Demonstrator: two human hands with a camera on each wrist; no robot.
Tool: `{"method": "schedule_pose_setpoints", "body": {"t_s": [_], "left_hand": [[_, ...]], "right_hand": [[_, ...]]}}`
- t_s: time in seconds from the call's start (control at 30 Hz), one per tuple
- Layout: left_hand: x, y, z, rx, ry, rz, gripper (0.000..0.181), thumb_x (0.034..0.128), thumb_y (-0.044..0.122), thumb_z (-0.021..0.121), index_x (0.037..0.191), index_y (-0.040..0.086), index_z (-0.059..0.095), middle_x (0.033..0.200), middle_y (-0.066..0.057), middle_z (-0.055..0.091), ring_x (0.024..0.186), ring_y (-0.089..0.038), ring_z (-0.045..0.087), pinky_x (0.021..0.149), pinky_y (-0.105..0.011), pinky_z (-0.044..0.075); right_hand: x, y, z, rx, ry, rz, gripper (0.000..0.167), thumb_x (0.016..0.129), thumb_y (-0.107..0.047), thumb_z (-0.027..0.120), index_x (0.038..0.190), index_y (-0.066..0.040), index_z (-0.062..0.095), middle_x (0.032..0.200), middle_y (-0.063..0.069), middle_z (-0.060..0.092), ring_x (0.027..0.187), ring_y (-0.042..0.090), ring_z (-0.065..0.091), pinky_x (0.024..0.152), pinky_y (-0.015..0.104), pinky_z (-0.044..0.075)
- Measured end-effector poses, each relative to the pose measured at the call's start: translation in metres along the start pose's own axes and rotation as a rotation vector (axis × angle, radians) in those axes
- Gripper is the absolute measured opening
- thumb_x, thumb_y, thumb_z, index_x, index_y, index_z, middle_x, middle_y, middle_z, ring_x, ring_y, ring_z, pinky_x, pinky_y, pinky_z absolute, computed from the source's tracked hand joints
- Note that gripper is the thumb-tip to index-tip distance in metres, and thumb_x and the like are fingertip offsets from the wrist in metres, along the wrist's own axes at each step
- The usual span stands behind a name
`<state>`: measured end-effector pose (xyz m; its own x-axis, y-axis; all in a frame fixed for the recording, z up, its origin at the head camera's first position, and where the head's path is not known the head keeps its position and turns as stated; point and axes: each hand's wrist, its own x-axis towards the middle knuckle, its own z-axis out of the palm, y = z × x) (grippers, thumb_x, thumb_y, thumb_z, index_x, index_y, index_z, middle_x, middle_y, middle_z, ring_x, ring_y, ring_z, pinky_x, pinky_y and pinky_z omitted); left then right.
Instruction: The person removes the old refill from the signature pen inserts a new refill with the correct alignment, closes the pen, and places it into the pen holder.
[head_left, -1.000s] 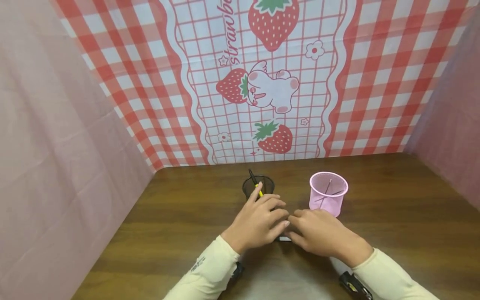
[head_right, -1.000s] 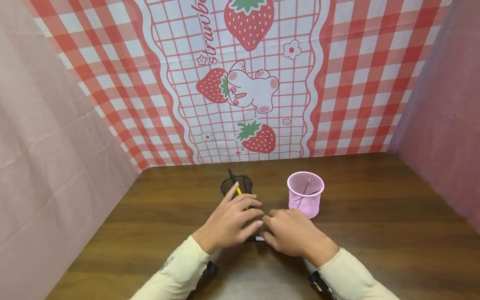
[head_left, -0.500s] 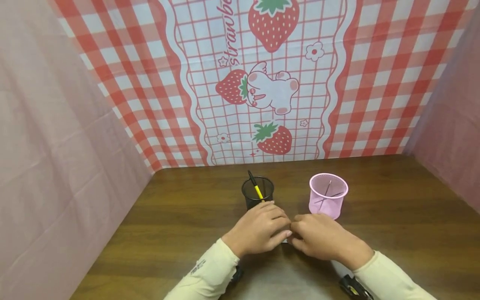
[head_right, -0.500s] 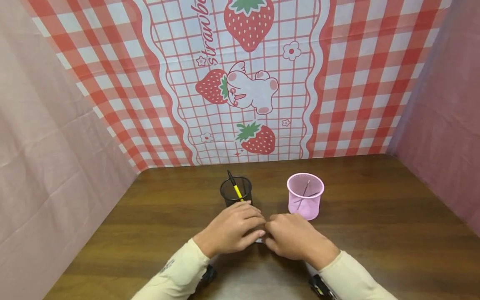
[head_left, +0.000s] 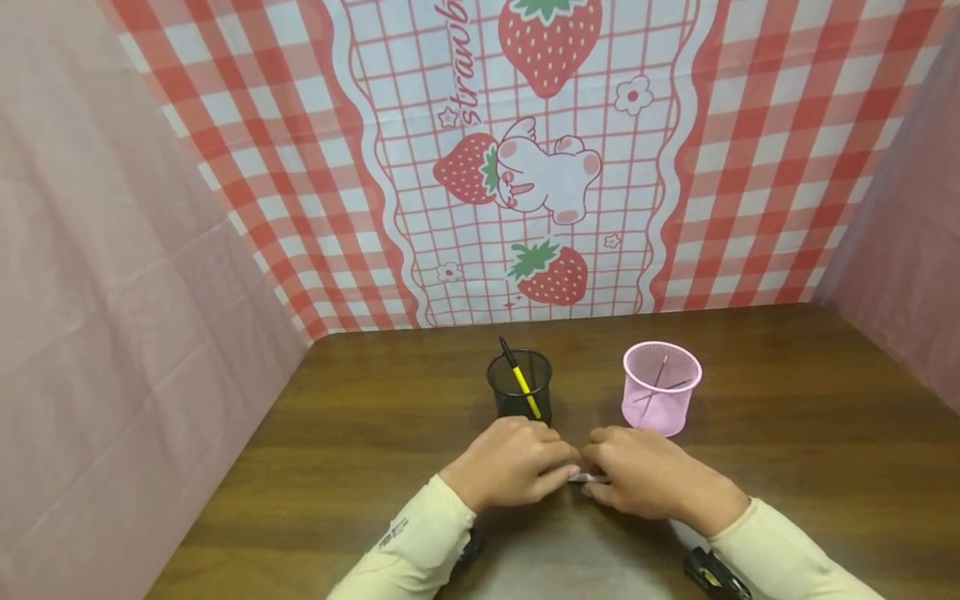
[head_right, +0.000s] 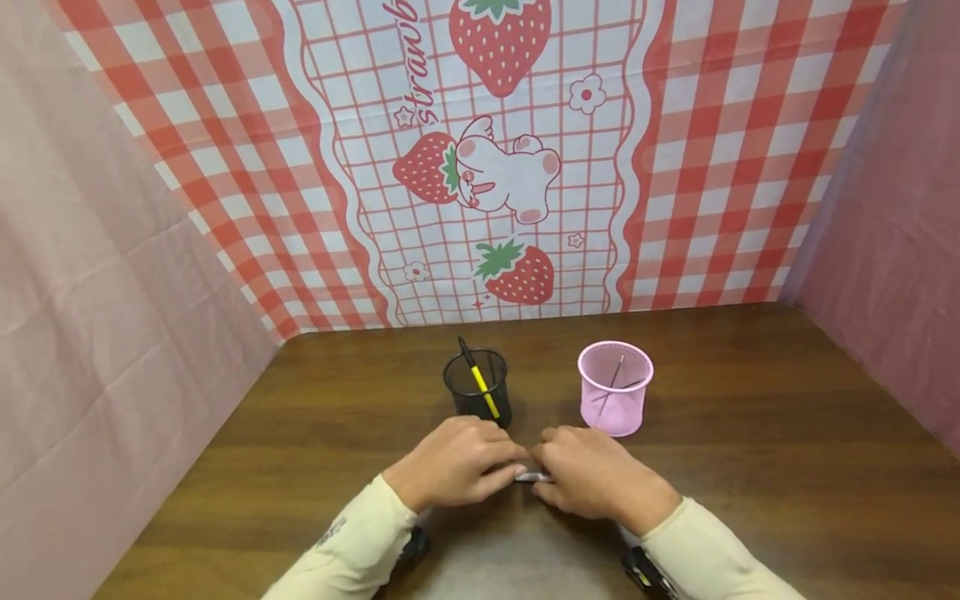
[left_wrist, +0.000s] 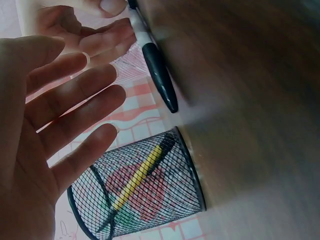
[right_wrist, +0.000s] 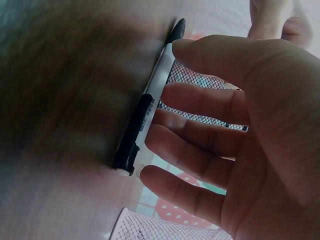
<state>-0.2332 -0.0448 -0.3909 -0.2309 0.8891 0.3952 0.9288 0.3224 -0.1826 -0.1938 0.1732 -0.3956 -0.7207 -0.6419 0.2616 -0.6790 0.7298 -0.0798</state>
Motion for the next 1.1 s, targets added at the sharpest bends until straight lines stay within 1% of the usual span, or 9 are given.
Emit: {"method": "schedule_pose_setpoints", "body": {"t_s": [0.17, 0.3, 0.47, 0.57, 0.73, 0.87, 1.0, 1.1], "left_hand": [[-0.0023, -0.0009, 0.0026, -0.018, -0.03, -0.025, 0.017, 0.0981, 0.034, 0.063, 0.1, 0.023, 0.076, 0.084, 0.013, 0.067, 0.072, -0.001, 0.061, 0.066, -0.02, 0.051], [-0.0042, -0.002, 0.004, -0.041, -0.037, -0.049, 0.016, 0.0978, 0.034, 0.064, 0.101, 0.024, 0.076, 0.086, 0.015, 0.068, 0.072, 0.001, 0.06, 0.066, -0.019, 0.05], [-0.0049, -0.0044, 0.005, -0.095, -0.04, -0.075, 0.017, 0.098, 0.033, 0.064, 0.101, 0.024, 0.077, 0.088, 0.017, 0.069, 0.071, 0.006, 0.056, 0.065, -0.015, 0.048], [-0.0048, -0.0051, 0.004, -0.144, -0.045, -0.09, 0.018, 0.0986, 0.033, 0.063, 0.103, 0.024, 0.077, 0.091, 0.018, 0.07, 0.074, 0.008, 0.056, 0.067, -0.013, 0.048], [-0.0018, -0.0046, -0.0025, -0.218, -0.051, -0.11, 0.02, 0.0999, 0.034, 0.062, 0.104, 0.022, 0.077, 0.095, 0.017, 0.07, 0.078, 0.008, 0.059, 0.07, -0.011, 0.048], [-0.0007, -0.0043, -0.0046, -0.211, -0.072, -0.132, 0.02, 0.0996, 0.034, 0.062, 0.105, 0.022, 0.078, 0.096, 0.017, 0.071, 0.077, 0.007, 0.059, 0.07, -0.011, 0.048], [-0.003, -0.0048, -0.003, -0.199, -0.09, -0.163, 0.02, 0.099, 0.034, 0.063, 0.105, 0.023, 0.078, 0.096, 0.017, 0.071, 0.077, 0.008, 0.058, 0.068, -0.012, 0.049], [-0.0048, -0.0057, -0.0016, -0.199, -0.093, -0.179, 0.02, 0.0989, 0.034, 0.063, 0.105, 0.023, 0.078, 0.095, 0.018, 0.07, 0.076, 0.009, 0.057, 0.067, -0.013, 0.049]], "right_hand": [[-0.0003, 0.0008, 0.0009, 0.003, -0.01, 0.006, 0.022, 0.078, -0.031, 0.083, 0.074, -0.027, 0.061, 0.073, -0.013, 0.043, 0.06, 0.004, 0.041, 0.05, 0.029, 0.039], [-0.0004, 0.0015, 0.002, -0.012, -0.004, 0.004, 0.024, 0.076, -0.028, 0.083, 0.071, -0.027, 0.06, 0.073, -0.013, 0.042, 0.061, 0.005, 0.042, 0.05, 0.03, 0.041], [-0.0008, 0.003, 0.003, -0.025, 0.009, -0.002, 0.024, 0.075, -0.027, 0.084, 0.07, -0.026, 0.06, 0.072, -0.013, 0.042, 0.06, 0.006, 0.043, 0.05, 0.03, 0.041], [-0.001, 0.0043, 0.0042, -0.023, 0.009, -0.005, 0.023, 0.075, -0.027, 0.084, 0.071, -0.025, 0.062, 0.073, -0.012, 0.041, 0.061, 0.006, 0.043, 0.05, 0.03, 0.041], [-0.0001, 0.0059, 0.0046, -0.025, 0.004, 0.005, 0.02, 0.076, -0.026, 0.083, 0.072, -0.024, 0.064, 0.073, -0.012, 0.042, 0.061, 0.007, 0.045, 0.051, 0.03, 0.043], [0.0001, 0.0071, 0.0056, -0.019, 0.008, 0.012, 0.021, 0.077, -0.024, 0.082, 0.07, -0.024, 0.062, 0.073, -0.012, 0.042, 0.06, 0.006, 0.044, 0.05, 0.029, 0.041], [-0.0005, 0.0073, 0.0065, -0.011, 0.013, 0.012, 0.024, 0.077, -0.022, 0.081, 0.067, -0.024, 0.059, 0.072, -0.012, 0.041, 0.058, 0.006, 0.042, 0.048, 0.029, 0.04], [-0.0008, 0.0076, 0.0072, -0.016, 0.018, 0.005, 0.026, 0.077, -0.022, 0.08, 0.066, -0.024, 0.057, 0.072, -0.012, 0.04, 0.058, 0.007, 0.042, 0.048, 0.029, 0.04]]}}
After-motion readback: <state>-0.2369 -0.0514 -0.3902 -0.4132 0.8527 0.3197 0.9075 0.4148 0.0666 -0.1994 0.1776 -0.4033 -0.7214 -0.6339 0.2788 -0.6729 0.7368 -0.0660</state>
